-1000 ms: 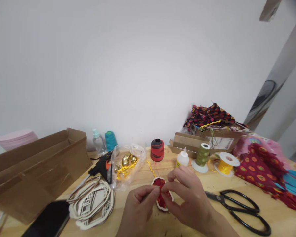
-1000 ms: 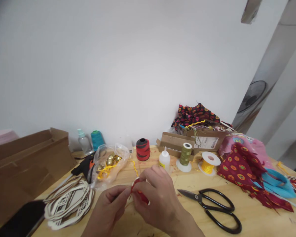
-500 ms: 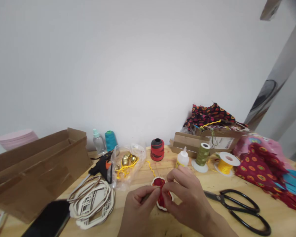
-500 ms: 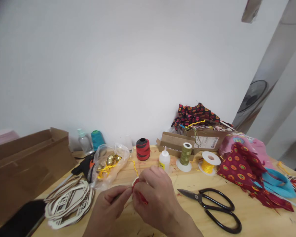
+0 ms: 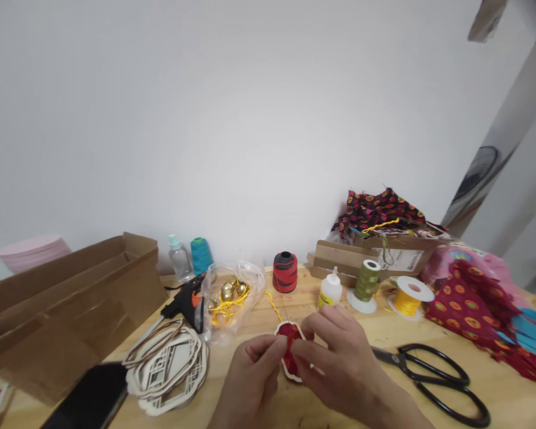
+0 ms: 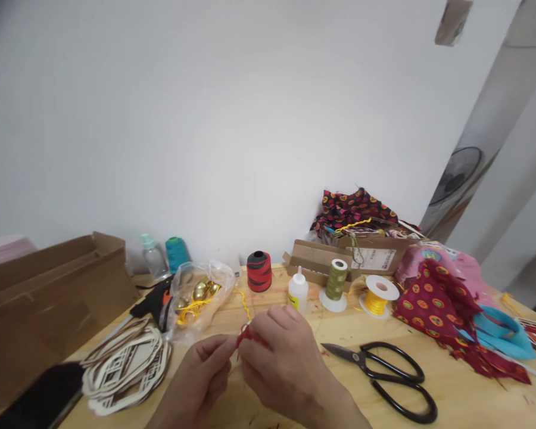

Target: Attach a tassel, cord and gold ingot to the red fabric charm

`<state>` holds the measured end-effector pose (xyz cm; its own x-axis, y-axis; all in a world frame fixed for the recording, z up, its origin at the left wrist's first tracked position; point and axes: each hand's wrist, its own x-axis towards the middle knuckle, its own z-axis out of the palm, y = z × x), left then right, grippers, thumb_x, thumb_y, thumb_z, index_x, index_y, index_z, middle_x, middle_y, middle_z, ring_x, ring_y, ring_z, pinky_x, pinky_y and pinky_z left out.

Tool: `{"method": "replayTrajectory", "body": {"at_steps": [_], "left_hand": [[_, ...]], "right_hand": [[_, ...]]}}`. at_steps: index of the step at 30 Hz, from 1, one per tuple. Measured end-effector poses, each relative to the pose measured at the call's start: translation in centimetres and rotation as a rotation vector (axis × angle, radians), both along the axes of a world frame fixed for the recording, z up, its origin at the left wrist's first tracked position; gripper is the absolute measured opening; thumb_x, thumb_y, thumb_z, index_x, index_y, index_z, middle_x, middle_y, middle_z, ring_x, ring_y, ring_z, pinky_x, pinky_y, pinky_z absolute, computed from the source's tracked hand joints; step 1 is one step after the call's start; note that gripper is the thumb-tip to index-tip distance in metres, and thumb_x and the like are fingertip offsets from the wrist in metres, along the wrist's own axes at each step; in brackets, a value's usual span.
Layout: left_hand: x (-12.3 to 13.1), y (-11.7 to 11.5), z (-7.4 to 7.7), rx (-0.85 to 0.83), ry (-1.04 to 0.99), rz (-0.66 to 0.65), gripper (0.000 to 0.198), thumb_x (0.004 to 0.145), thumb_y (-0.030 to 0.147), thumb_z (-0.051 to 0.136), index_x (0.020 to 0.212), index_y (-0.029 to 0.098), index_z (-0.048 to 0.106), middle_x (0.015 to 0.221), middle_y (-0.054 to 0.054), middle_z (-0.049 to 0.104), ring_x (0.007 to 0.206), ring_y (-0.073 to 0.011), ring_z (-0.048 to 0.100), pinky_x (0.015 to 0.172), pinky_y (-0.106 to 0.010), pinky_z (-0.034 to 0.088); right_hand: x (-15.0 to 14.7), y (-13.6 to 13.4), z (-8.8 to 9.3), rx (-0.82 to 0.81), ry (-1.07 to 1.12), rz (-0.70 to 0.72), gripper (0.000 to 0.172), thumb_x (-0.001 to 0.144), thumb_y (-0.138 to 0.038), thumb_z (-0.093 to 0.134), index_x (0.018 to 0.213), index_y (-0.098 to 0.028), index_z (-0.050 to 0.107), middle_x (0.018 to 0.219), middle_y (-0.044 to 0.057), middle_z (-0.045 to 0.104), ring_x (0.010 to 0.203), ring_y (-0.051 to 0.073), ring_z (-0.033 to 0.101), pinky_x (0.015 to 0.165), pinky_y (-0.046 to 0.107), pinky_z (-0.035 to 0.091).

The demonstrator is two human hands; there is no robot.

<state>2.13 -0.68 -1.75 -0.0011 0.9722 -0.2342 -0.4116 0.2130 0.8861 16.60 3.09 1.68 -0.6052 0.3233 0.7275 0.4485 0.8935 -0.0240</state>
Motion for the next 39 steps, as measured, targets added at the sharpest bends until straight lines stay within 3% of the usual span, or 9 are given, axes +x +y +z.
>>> {"method": "replayTrajectory", "body": {"at_steps": [7,15,22,31,34,39], "left_hand": [[-0.1,-0.5,0.3,-0.016,-0.179,-0.041,0.025,0.059,0.037,0.068,0.058,0.014,0.059,0.034,0.013,0.022,0.032,0.0,0.009,0.031,-0.014,0.007],[0.0,-0.4,0.6,-0.02,-0.177,-0.02,0.028,0.055,0.038,0.07,0.055,0.013,0.057,0.034,0.013,0.022,0.032,0.0001,0.01,0.031,-0.014,0.007],[-0.3,-0.4,0.3,-0.027,-0.253,-0.04,0.028,0.061,0.037,0.067,0.054,0.013,0.053,0.037,0.014,0.019,0.034,-0.0002,0.005,0.031,-0.012,0.006],[0.1,-0.6,0.6,-0.138,-0.315,-0.013,0.031,0.054,0.033,0.072,0.052,0.015,0.047,0.039,0.013,0.022,0.036,-0.0004,0.007,0.031,-0.012,0.006],[0.2,-0.8,0.8,-0.165,-0.311,-0.035,0.032,0.052,0.033,0.073,0.052,0.015,0.046,0.038,0.013,0.023,0.035,0.0,0.008,0.031,-0.012,0.006],[0.1,-0.9,0.7,-0.154,-0.305,-0.047,0.033,0.049,0.036,0.074,0.056,0.014,0.05,0.038,0.013,0.025,0.034,0.0003,0.01,0.031,-0.012,0.006]], "right_hand": [[0.5,0.1,0.5,-0.145,0.2,0.12,0.01,0.069,-0.01,0.051,0.073,-0.019,0.056,0.065,0.0,0.047,0.058,0.012,0.04,0.054,0.027,0.029],[0.2,0.1,0.1,-0.093,0.121,0.119,0.019,0.071,-0.011,0.05,0.083,-0.023,0.058,0.069,0.0,0.05,0.06,0.012,0.043,0.054,0.027,0.03],[0.6,0.4,-0.1,-0.134,0.159,0.126,0.021,0.071,-0.009,0.051,0.086,-0.023,0.058,0.07,0.001,0.049,0.061,0.013,0.042,0.055,0.027,0.03],[-0.5,0.4,-0.4,0.017,0.174,0.124,0.021,0.074,-0.012,0.055,0.085,-0.028,0.063,0.065,0.001,0.054,0.058,0.012,0.041,0.052,0.025,0.029],[-0.5,0.4,-0.6,-0.071,0.237,0.19,0.022,0.073,-0.01,0.056,0.085,-0.027,0.064,0.066,0.001,0.054,0.059,0.012,0.042,0.053,0.025,0.031],[-0.6,0.4,-0.6,-0.374,0.389,0.305,0.015,0.072,-0.011,0.058,0.077,-0.023,0.065,0.064,0.0,0.048,0.062,0.012,0.047,0.054,0.024,0.037]]}}
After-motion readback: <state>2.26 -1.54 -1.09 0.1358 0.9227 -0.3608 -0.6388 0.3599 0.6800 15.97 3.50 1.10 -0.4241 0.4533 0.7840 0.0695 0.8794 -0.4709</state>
